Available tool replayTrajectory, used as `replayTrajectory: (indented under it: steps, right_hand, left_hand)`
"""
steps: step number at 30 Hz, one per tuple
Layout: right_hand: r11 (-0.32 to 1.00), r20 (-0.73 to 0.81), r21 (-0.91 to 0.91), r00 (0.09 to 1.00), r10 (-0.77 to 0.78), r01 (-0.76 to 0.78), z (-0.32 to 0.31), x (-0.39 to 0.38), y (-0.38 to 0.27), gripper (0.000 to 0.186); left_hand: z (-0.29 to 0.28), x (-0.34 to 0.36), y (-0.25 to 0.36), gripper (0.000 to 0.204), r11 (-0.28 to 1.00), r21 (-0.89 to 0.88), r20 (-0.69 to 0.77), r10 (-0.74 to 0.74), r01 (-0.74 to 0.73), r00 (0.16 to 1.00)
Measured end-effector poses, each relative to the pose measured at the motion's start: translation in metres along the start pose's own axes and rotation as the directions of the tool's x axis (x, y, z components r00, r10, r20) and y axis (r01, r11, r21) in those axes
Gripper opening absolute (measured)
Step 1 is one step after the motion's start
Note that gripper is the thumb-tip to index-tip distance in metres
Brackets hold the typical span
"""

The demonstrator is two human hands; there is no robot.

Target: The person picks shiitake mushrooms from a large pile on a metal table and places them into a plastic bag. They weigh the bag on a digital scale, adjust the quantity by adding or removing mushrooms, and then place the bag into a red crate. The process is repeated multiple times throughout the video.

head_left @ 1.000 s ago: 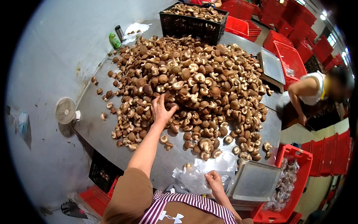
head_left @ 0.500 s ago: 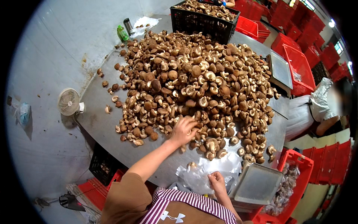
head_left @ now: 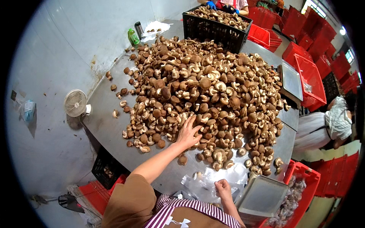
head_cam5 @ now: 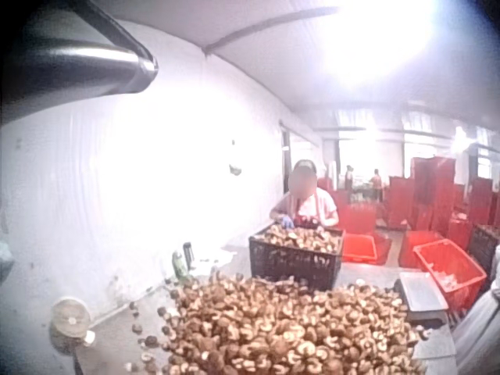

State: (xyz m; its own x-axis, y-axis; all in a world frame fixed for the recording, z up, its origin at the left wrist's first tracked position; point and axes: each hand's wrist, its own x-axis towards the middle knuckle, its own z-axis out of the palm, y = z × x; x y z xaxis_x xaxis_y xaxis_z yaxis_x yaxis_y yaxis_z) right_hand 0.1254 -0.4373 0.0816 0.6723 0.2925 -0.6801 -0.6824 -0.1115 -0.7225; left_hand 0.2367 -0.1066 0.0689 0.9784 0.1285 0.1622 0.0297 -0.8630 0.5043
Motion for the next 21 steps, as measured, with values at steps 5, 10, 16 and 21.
replayTrajectory:
  steps: [5, 10, 16, 21]
  right_hand:
    - [0.989, -0.103, -0.113, 0.988, -0.111, 0.099, -0.026, 0.007, -0.009, 0.015]
    - [0.648, -0.172, -0.741, 0.884, -0.434, 0.174, -0.060, 0.004, -0.038, 0.019]
    - [0.529, -0.161, -0.780, 0.710, -0.686, 0.335, -0.042, 0.012, -0.081, 0.022]
    - [0.520, -0.065, -0.675, 0.660, -0.749, 0.524, 0.002, 0.022, -0.106, 0.009]
  left_hand:
    - [-0.021, -0.013, -0.012, 0.028, 0.988, -0.146, 0.055, 0.050, -0.042, 0.997]
    - [-0.064, 0.107, -0.017, 0.030, 0.991, 0.083, -0.385, 0.132, -0.108, 0.914]
    - [-0.073, 0.181, -0.034, 0.036, 0.964, 0.234, -0.258, -0.060, 0.123, 0.964]
    - [-0.031, 0.117, -0.036, 0.020, 0.999, 0.037, -0.290, -0.005, 0.016, 0.957]
